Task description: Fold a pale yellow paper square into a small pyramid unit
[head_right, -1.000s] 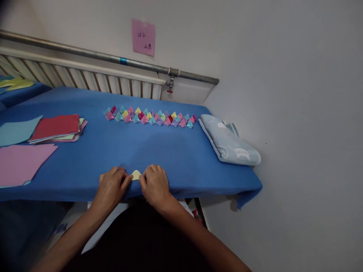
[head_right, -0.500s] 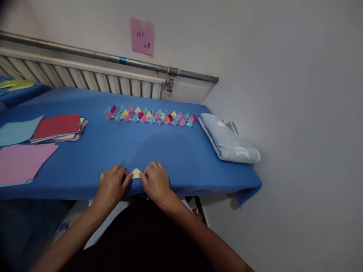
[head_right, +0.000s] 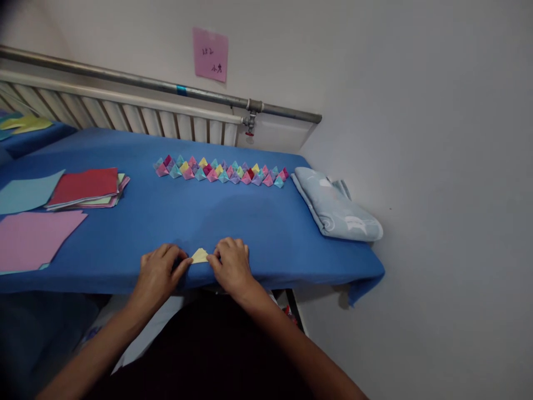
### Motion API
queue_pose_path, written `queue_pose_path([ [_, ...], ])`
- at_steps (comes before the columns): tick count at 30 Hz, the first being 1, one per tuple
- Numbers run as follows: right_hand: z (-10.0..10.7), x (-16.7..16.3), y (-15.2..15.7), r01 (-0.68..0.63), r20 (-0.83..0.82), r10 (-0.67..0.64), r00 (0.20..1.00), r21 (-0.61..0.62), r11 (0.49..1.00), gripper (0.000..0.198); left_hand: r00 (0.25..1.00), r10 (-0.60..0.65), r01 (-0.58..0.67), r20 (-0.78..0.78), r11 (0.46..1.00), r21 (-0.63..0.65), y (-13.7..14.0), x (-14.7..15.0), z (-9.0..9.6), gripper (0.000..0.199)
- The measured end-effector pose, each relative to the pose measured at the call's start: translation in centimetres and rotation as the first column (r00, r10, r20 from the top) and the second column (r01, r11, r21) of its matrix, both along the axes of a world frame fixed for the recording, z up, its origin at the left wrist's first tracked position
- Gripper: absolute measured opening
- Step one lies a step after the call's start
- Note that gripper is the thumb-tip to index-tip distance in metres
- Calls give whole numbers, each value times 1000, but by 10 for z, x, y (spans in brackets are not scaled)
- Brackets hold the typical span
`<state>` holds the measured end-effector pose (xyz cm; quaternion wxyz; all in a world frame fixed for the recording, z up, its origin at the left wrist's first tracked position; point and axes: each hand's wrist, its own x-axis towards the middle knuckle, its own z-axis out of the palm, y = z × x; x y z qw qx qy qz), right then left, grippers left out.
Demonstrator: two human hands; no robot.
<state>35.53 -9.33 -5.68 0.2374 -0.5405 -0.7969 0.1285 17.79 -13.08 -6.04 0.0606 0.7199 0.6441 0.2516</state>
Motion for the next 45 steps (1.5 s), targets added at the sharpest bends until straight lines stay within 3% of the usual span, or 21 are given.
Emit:
queue_pose_path([
  [5, 1, 1, 2, -14, -11, 14, 1000, -19, 1000, 18, 1000, -13, 12, -20, 999, -52, 3, -9, 0, 12],
  [9, 2, 0, 2, -10, -1, 10, 1000, -19, 1000, 18, 995, -12, 14, -104, 1000, 19, 3, -8, -2, 16],
  [11, 2, 0, 2, -11, 6, 11, 1000, -13, 1000, 18, 980, -111, 128, -167, 987, 99, 1, -4, -2, 20],
  [13, 2, 0, 2, -10, 16, 10, 1000, -9, 1000, 18, 937, -268, 303, -224, 943, 138, 0, 2, -1, 27],
  [15, 1, 1, 2, -14, 16, 14, 1000, -14, 1000, 18, 899, -356, 399, -254, 906, 144, -2, 6, -2, 29],
  [19, 1, 7, 3, -39, -45, 38, 998, -26, 999, 14, 909, -300, 360, -289, 914, 184, -9, 11, -4, 33],
  [26, 12, 8, 9, -43, -52, 36, 998, -151, 988, 11, 916, -231, 300, -328, 938, 175, -16, 15, -9, 43],
  [37, 6, 8, 6, -60, -40, 57, 998, -63, 996, 8, 920, -92, 212, -380, 934, 287, -31, 23, -22, 49],
  [40, 4, 11, 5, -86, -73, 83, 994, -42, 995, 8, 935, -121, 204, -335, 953, 225, -23, 22, -10, 37],
  [45, 4, 17, 8, -67, -267, 59, 962, -20, 998, 7, 901, -318, 317, -295, 947, -54, 8, 14, 19, 18],
])
